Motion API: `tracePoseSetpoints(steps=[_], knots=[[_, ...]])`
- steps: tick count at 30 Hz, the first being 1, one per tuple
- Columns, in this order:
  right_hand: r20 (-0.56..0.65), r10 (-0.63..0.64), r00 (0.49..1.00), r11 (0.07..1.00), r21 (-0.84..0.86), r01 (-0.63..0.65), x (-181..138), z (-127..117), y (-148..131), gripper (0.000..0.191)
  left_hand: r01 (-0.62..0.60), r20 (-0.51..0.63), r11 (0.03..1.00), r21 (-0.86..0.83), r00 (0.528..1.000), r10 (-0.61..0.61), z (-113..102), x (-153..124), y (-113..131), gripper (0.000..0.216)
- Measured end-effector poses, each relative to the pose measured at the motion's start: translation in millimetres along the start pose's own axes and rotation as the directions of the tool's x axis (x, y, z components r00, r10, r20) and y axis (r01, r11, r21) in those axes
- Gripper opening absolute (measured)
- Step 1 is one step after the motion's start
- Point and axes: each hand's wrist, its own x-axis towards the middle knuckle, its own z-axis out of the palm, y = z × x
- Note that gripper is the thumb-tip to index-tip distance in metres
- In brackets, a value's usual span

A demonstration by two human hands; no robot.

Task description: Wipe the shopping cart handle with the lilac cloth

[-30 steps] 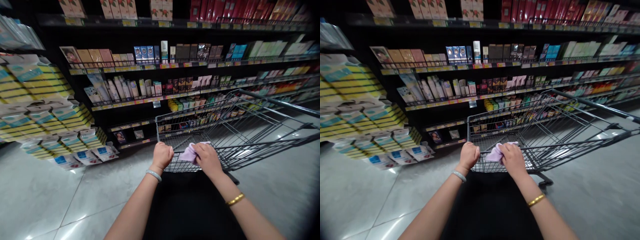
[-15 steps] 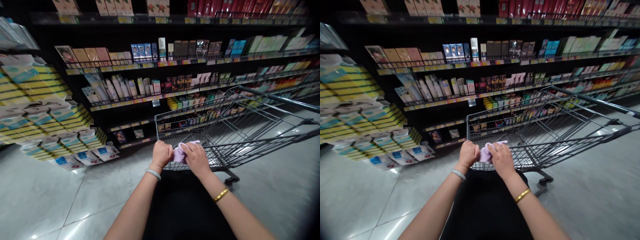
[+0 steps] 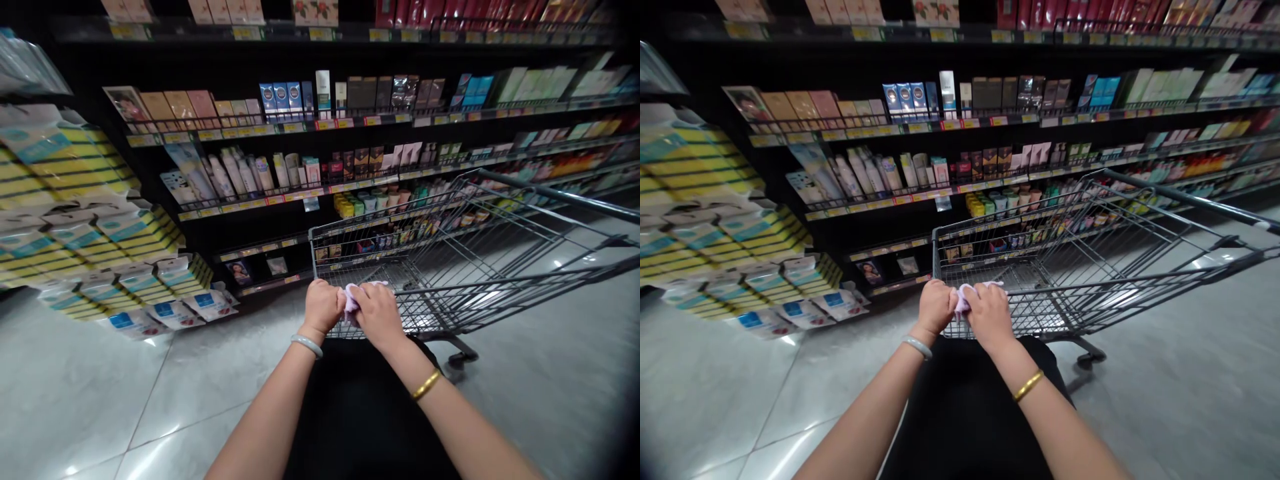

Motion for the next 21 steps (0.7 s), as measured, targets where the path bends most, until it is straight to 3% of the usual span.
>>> tracePoseSetpoints(steps=[5, 9, 12, 14, 18, 21], knots=[[-0.094, -0.117, 0.989, 0.993, -0.002, 0.117, -28.2, 3.8, 50.7, 0.041, -0.006, 0.022, 1.000, -0.012, 1.000, 0.006, -0.6, -2.8, 1.4, 0.036], [-0.143, -0.058, 0.988, 0.997, -0.055, 0.051, -33.2, -5.1, 78.8, 0.037, 0.023, -0.008, 1.000, -0.018, 1.000, -0.024, 1.6, -1.4, 2.8, 0.037], [-0.090, 0.108, 0.990, 0.993, -0.038, -0.111, -15.2, -9.5, 59.7, 0.031, 0.050, -0.036, 0.999, -0.011, 0.998, -0.050, 3.2, 0.9, 2.5, 0.038], [-0.034, 0.150, 0.988, 0.988, -0.019, -0.151, -0.9, -8.0, 34.9, 0.027, 0.046, -0.037, 0.999, -0.006, 0.998, -0.046, 3.4, 2.1, 1.3, 0.037], [-0.029, 0.050, 0.998, 0.999, 0.001, -0.050, 8.4, 1.5, 0.7, 0.029, 0.001, 0.001, 1.000, 0.001, 1.000, -0.001, 1.4, 2.4, -1.6, 0.038], [-0.047, -0.049, 0.998, 0.998, 0.025, 0.050, -4.7, 5.2, 11.9, 0.036, -0.023, 0.015, 0.999, 0.023, 1.000, 0.023, 0.1, 0.7, -1.7, 0.038]])
